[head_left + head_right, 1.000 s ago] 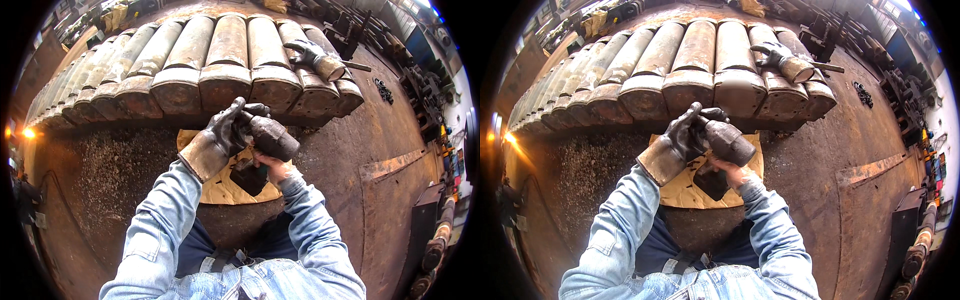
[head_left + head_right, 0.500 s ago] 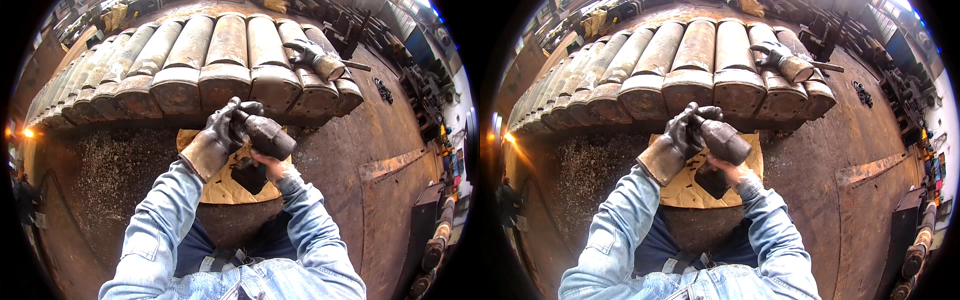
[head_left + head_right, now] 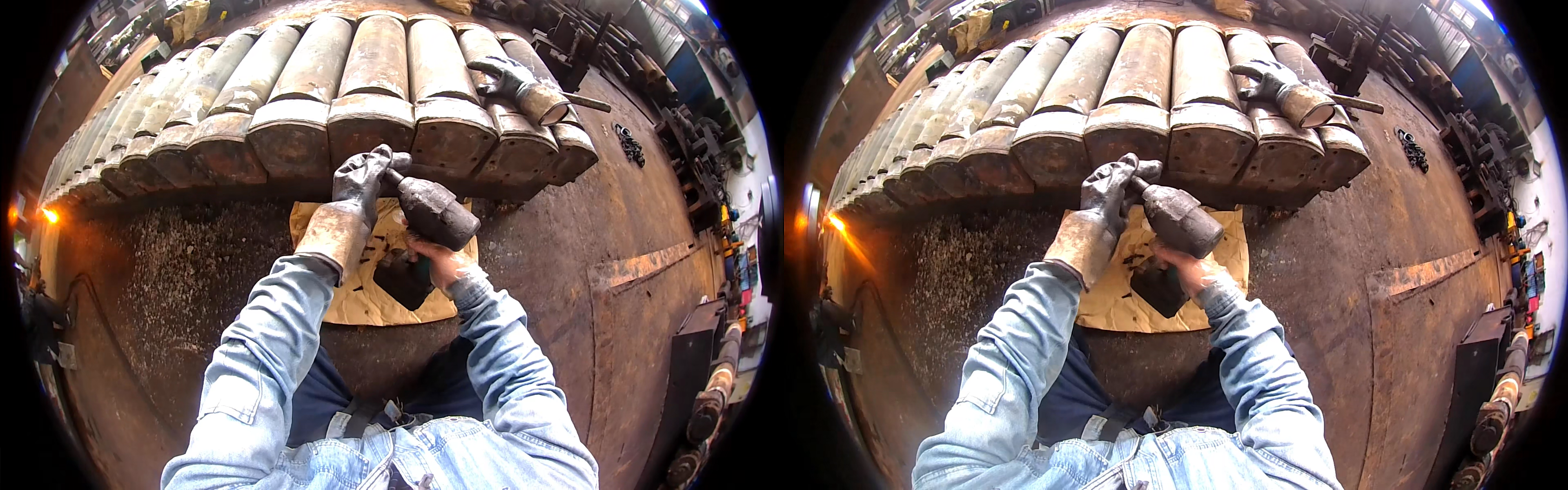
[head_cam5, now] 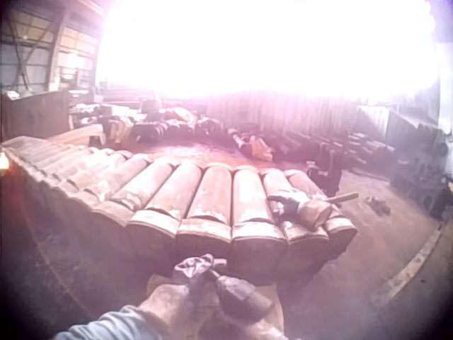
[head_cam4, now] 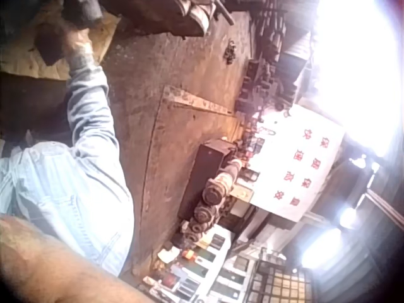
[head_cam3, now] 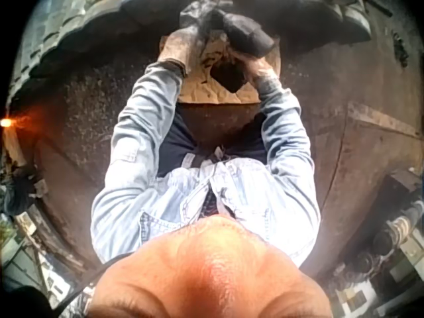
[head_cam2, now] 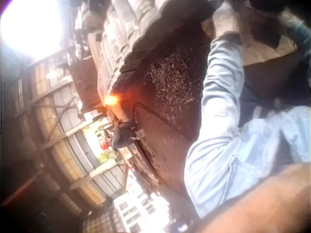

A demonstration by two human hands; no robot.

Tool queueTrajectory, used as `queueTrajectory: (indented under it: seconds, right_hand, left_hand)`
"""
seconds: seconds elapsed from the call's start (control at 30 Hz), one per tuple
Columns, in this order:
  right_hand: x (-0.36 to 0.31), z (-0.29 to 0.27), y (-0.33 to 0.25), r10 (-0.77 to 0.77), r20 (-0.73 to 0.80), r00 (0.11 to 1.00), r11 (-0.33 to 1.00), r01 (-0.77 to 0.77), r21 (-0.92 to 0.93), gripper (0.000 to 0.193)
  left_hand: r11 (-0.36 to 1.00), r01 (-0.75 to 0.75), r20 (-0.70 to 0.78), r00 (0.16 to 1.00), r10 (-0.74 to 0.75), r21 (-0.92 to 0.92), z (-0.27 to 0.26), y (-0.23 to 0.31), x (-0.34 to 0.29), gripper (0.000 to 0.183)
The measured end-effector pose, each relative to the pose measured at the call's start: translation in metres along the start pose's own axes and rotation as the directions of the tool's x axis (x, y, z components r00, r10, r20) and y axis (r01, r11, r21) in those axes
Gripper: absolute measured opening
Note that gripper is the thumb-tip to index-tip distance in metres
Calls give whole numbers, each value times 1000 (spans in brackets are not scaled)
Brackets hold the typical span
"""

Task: The person uses a cordless impact wrench to tighten bolts on a row of large metal components resting on the floor. They guide the tool onto each bolt head with their gloved hands and apply torque to them one at a time.

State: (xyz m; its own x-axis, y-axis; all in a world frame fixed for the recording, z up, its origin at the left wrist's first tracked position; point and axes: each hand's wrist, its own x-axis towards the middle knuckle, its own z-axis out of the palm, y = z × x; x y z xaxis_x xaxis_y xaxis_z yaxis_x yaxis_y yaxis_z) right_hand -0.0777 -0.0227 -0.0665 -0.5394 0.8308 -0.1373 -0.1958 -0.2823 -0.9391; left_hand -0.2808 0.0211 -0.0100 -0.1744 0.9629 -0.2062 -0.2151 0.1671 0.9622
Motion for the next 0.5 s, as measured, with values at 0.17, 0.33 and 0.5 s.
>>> queueTrajectory:
  seconds: [0.17, 0.33, 0.5]
  right_hand:
    - [5, 2, 5, 11, 13, 1000, 997, -12, 70, 37]
    - [1, 6, -3, -11, 49, 999, 988, 3, 157, 39]
    - [4, 24, -21, -79, -146, 986, 995, 87, 43, 35]
  left_hand:
    - [793, 311, 233, 948, -217, -525, -6, -7, 4, 52]
    - [690, 411, 446, 884, -141, -596, -10, -12, 7, 52]
    - [647, -234, 61, 959, 278, 726, -44, -33, 44, 26]
